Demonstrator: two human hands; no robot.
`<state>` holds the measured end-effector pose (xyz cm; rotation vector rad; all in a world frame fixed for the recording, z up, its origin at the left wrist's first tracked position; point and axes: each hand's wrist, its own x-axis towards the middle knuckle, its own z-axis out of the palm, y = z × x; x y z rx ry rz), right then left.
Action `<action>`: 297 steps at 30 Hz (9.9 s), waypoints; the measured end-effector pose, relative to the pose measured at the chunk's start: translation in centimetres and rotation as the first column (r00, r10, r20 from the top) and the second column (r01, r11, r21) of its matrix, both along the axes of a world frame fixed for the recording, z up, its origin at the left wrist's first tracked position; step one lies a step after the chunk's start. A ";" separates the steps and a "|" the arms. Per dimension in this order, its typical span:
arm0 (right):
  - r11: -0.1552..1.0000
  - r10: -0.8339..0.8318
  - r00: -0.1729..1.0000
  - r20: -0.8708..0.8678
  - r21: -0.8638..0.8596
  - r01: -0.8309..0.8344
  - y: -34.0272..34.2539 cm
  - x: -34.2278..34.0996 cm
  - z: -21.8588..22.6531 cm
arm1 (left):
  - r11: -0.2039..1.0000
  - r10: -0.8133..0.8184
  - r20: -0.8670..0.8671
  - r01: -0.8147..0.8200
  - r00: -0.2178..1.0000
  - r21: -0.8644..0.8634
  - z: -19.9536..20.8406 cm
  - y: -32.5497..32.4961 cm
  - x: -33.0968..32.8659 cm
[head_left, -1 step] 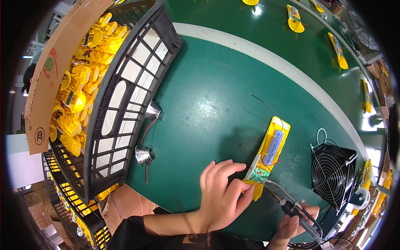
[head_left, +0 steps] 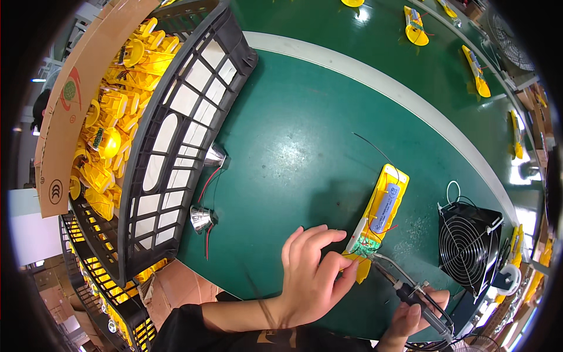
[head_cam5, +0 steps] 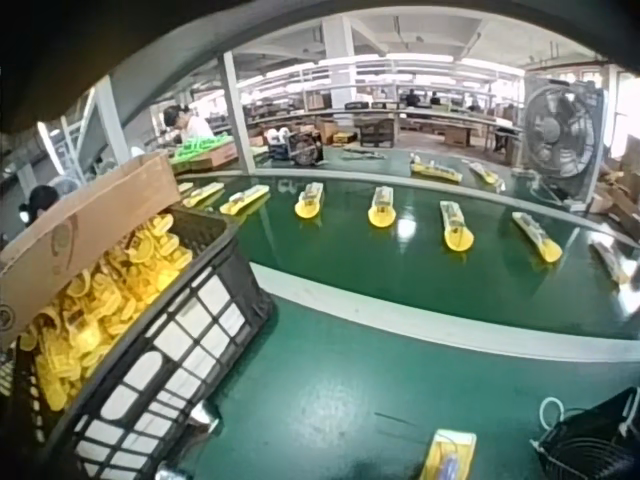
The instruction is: The person solders electronic components onto flashlight bodies using a soldering iron, places assembled pieces onto a conveyor belt, and retrieves parts from the conveyor belt and containers by hand.
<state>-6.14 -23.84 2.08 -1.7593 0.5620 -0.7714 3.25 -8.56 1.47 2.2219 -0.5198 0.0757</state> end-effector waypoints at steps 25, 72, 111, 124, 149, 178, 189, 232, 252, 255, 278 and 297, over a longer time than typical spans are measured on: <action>0.999 -0.015 1.000 -0.011 0.048 0.016 0.7 0.6 0.6 | 0.999 -0.020 -0.002 0.020 1.000 -0.034 -0.3 0.0 0.1; 0.975 -0.138 0.984 0.116 0.191 0.114 -3.2 -1.5 3.3 | 0.725 0.511 0.247 -0.567 0.823 0.392 1.2 -4.9 30.4; 0.966 -0.186 0.964 0.189 -0.142 0.215 -1.7 -2.6 5.9 | 0.978 0.207 0.131 -0.208 0.970 0.000 4.7 -1.0 6.0; 0.981 -0.119 0.947 0.298 -0.111 0.158 0.2 -3.4 5.0 | 0.977 0.163 -0.012 -0.159 0.987 0.142 6.0 10.1 -2.7; 0.989 -0.027 0.952 0.305 -0.130 0.070 0.4 -2.3 2.3 | 0.909 0.379 0.119 -0.394 0.918 0.139 4.4 16.0 -1.3; 0.982 -0.006 0.973 0.230 0.183 -0.037 1.0 -4.3 0.2 | 1.000 0.000 0.139 0.004 0.990 -0.027 0.2 8.0 -1.6; 0.988 0.087 0.991 -0.101 0.132 -0.074 5.5 -4.0 4.9 | 0.996 0.085 0.070 -0.086 0.994 0.013 -0.4 6.5 -2.3; 0.991 0.122 0.937 -0.329 0.092 -0.097 6.3 -0.6 5.6 | 0.996 0.077 0.004 -0.077 0.997 -0.042 -1.1 6.3 -1.9; 0.973 -0.176 0.983 0.052 -0.144 0.182 4.1 -3.1 5.4 | 0.997 0.067 0.020 -0.066 0.998 -0.033 -0.7 6.5 -2.1; 0.968 -0.196 0.981 0.010 -0.159 0.195 3.5 -4.0 5.4 | 0.995 0.022 -0.035 -0.025 0.999 -0.096 -0.2 7.6 -2.2; 0.995 -0.092 0.985 -0.144 -0.050 0.085 4.9 -2.9 6.4 | 0.910 -0.414 0.195 0.412 0.889 0.049 -0.3 10.3 0.0; 0.977 0.185 0.932 -0.312 -0.046 -0.210 5.6 -0.6 6.5 | 0.990 -0.085 -0.026 0.081 0.996 -0.115 -0.7 7.1 -1.2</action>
